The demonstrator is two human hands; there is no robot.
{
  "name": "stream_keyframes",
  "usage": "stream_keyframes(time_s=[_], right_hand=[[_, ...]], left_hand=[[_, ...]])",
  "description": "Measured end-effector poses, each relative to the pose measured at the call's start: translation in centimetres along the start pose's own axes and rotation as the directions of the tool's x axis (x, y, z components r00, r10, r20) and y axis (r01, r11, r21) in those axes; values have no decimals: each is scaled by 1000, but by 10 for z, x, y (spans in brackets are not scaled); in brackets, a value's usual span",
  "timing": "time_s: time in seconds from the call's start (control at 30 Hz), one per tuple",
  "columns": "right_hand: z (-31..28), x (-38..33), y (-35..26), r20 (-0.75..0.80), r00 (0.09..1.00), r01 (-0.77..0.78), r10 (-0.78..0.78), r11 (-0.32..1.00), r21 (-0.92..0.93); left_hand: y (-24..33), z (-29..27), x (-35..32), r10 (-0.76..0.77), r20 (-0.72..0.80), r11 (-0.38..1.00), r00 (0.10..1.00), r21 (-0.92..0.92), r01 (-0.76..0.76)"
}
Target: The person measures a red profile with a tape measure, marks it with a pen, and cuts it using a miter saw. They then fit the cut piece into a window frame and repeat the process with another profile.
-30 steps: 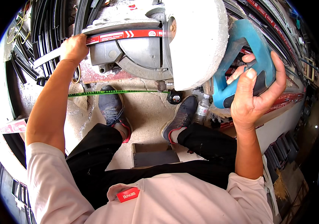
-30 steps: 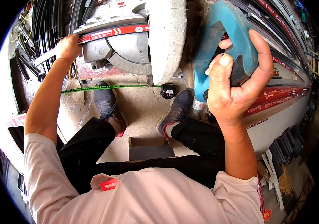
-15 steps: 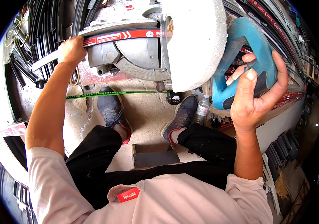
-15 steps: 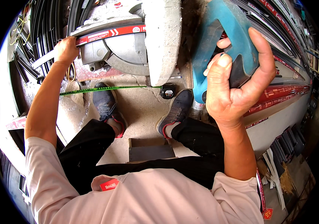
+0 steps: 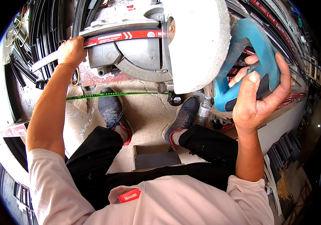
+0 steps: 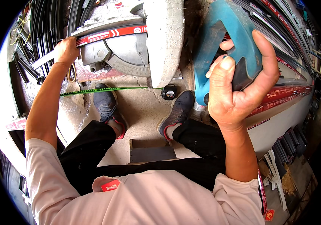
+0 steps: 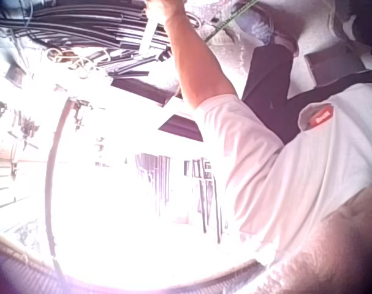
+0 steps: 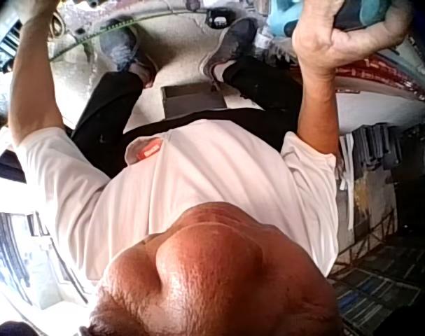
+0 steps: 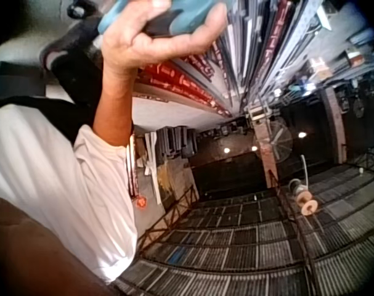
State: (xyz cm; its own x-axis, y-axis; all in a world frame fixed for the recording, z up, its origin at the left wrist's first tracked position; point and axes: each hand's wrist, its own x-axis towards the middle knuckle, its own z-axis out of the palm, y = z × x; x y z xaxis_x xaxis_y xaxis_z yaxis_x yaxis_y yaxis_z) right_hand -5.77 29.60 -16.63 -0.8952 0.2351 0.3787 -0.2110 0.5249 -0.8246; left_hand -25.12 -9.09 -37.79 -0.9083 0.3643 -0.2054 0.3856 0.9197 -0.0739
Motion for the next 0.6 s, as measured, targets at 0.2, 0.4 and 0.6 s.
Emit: stream_keyframes(time_s=[0.2,0.4,0.6], right_hand=[[-2,0,1,12,1000,4,-4,1000,-12],[1,0,-3,-7,1000,-18,18,1000,-16],[-2,14,-8,-7,1000,-21,20,1000,-10]], left_hand=[[0,1,0,4,-8,1000,1000,5,-4],[-4,6,0,13,-34,1000,999,-9,-14],[-3,5,0,15,-39,1000,999,-17,-16]])
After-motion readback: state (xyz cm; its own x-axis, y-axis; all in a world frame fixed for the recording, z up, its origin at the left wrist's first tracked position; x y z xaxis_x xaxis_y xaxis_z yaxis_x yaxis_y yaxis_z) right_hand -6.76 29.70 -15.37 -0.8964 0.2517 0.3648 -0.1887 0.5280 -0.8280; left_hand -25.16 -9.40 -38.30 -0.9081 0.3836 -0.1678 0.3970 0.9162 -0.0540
